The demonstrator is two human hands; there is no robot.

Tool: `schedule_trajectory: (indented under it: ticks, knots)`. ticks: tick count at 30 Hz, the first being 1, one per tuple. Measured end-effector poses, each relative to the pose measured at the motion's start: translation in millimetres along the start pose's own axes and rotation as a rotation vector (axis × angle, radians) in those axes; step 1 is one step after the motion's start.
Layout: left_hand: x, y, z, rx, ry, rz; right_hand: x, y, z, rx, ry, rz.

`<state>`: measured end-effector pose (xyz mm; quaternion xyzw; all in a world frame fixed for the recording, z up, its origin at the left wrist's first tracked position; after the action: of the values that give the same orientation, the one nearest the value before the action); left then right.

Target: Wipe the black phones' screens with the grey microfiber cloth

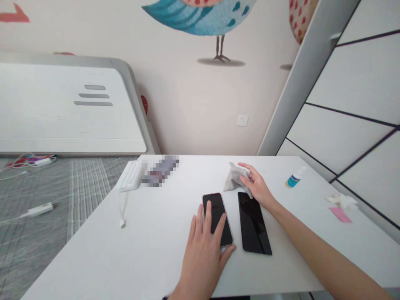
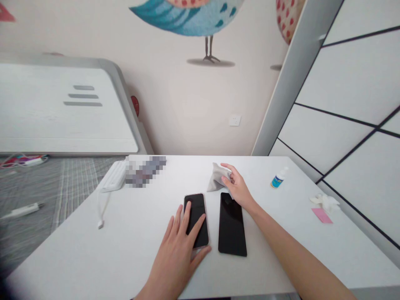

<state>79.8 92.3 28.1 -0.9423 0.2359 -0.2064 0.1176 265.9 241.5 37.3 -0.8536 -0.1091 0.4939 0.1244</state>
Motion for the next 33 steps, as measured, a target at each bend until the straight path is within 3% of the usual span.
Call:
schedule_trajectory:
  ticks: [4, 7, 12, 15, 18, 21, 25, 27, 30, 33]
  knots:
    - [-25, 27, -14.8, -0.043, -0.017, 0.086, -10, 8, 9, -0.050, 0.042, 0.002]
    - [-45, 48, -32.5, 0.044, -0.094, 0.072, -32, 20, 24, -0.151, 0.106, -0.029]
    - [-60, 59, -39.8, 0.133, -0.138, -0.023, -76, 63, 84, -0.488, 0.260, -0.136]
    - [-58, 54, -38.9, 0.146, -0.126, -0.063, -99, 104, 129, -0.743, 0.418, -0.317]
    - [-55, 52, -39.9, 0.145, -0.104, -0.072, -114, 138, 153, -0.936, 0.489, -0.565]
    - [-55, 53, -42.8, 0.154, -0.075, -0.088, -111, 135, 151, -0.940, 0.510, -0.639]
    - [-61, 53, -42.2, 0.161, -0.024, -0.138, -93, 105, 137, -0.788, 0.689, -0.551]
    - [-63, 53, -41.0, 0.167, -0.011, -0.150, -98, 108, 138, -0.768, 0.685, -0.574]
    - [-63, 53, -38.8, 0.162, -0.017, -0.132, -113, 126, 147, -0.855, 0.569, -0.697]
    - [-65, 55, -39.5, 0.171, 0.029, -0.134, -105, 115, 142, -0.808, 0.610, -0.646]
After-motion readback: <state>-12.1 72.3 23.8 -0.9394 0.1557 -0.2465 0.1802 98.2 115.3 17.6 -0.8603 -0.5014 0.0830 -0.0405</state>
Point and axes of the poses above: each hand's wrist, its own y-axis away from the middle knuckle, its own z-axis out of the palm, x = y × z, the point moved 10 cm from there along -y, towards the middle knuckle, and after that the axes turned 13 degrees about y, right-handed, at the moved point
